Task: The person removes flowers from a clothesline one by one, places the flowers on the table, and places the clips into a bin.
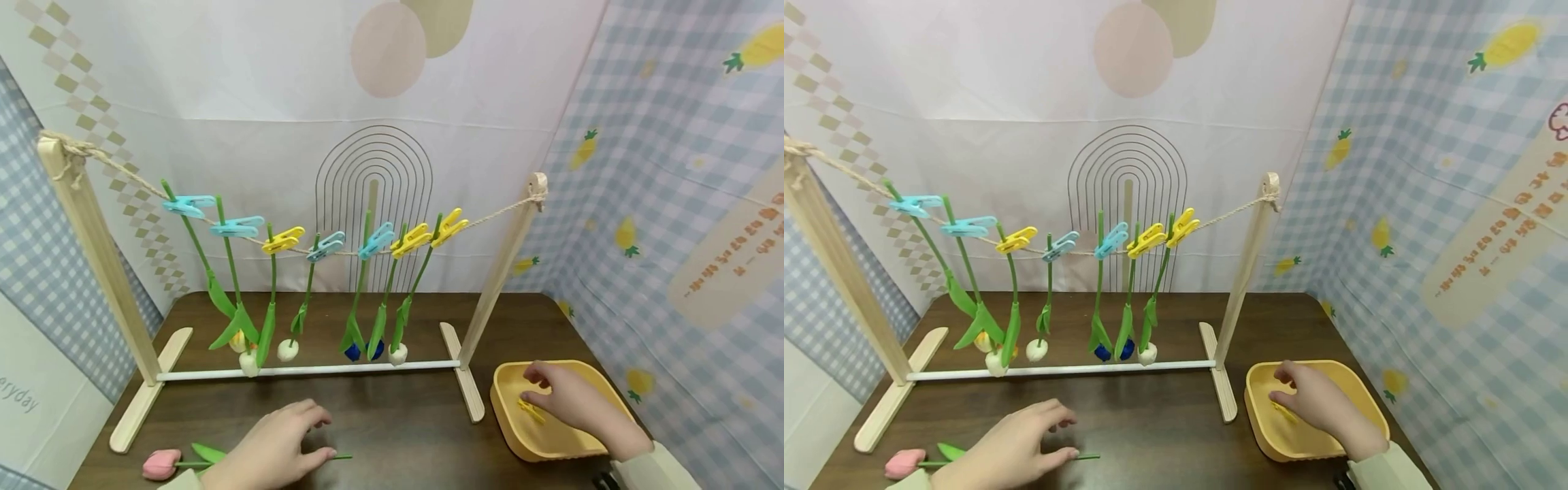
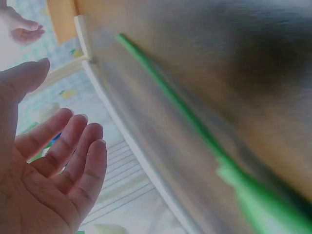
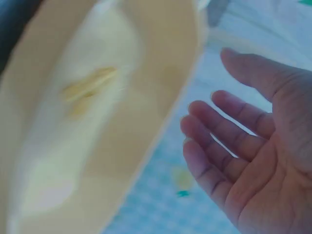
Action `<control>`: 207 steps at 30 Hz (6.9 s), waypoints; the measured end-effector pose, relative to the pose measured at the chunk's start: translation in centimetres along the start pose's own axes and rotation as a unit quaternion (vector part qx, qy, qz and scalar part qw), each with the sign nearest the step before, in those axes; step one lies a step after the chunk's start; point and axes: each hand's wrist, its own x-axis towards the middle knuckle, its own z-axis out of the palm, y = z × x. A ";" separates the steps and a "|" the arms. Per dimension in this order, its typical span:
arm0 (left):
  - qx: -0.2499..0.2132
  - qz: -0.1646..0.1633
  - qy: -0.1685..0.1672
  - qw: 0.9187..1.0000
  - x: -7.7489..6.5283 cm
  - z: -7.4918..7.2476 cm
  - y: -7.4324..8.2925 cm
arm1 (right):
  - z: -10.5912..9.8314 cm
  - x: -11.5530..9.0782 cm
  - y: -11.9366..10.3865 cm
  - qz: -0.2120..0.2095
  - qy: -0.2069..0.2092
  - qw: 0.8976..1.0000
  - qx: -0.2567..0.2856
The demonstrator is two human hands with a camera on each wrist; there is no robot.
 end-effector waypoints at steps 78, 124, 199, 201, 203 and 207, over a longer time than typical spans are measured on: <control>-0.160 0.065 0.240 0.955 15.9 -6.0 13.0 | -13.9 4.4 -21.5 -0.387 0.383 0.823 -0.165; -0.169 0.096 0.257 0.947 15.4 -6.1 13.0 | -12.9 3.6 -22.5 -0.447 0.393 0.801 -0.064; 0.098 0.083 0.022 0.991 4.9 -4.1 5.7 | -5.1 0.4 -7.0 -0.120 0.102 0.985 -0.068; 0.106 0.064 -0.015 0.992 4.6 -3.9 5.4 | -5.0 0.3 -6.0 -0.091 0.066 0.991 -0.068; 0.105 0.046 -0.049 0.992 4.3 -3.7 5.0 | -4.8 0.2 -4.9 -0.070 0.032 0.995 -0.066; 0.106 0.026 -0.081 0.991 3.6 -3.0 3.9 | -4.0 0.0 -2.6 -0.039 -0.021 0.997 -0.060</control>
